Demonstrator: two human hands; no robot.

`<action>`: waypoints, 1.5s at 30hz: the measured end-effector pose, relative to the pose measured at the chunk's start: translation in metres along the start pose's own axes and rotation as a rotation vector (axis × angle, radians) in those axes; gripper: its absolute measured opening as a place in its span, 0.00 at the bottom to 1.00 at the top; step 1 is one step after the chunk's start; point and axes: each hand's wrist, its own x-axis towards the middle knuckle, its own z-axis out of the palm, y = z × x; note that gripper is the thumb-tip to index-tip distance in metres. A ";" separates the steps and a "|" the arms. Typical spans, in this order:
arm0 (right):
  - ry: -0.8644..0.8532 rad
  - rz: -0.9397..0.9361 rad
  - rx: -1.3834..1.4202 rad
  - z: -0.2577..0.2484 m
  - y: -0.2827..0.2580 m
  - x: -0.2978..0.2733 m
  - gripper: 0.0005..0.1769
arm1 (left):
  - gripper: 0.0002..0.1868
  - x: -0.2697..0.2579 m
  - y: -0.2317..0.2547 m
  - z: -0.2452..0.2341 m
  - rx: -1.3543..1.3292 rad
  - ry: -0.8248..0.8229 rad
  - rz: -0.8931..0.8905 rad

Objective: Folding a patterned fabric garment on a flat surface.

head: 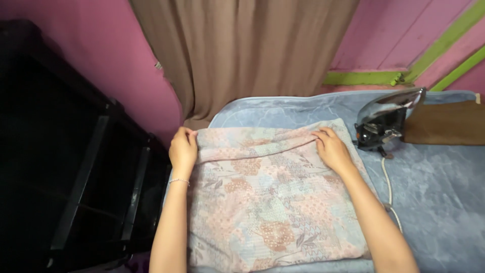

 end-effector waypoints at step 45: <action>-0.345 0.436 -0.599 -0.040 0.031 -0.003 0.30 | 0.11 -0.010 0.020 -0.015 -0.042 -0.179 0.187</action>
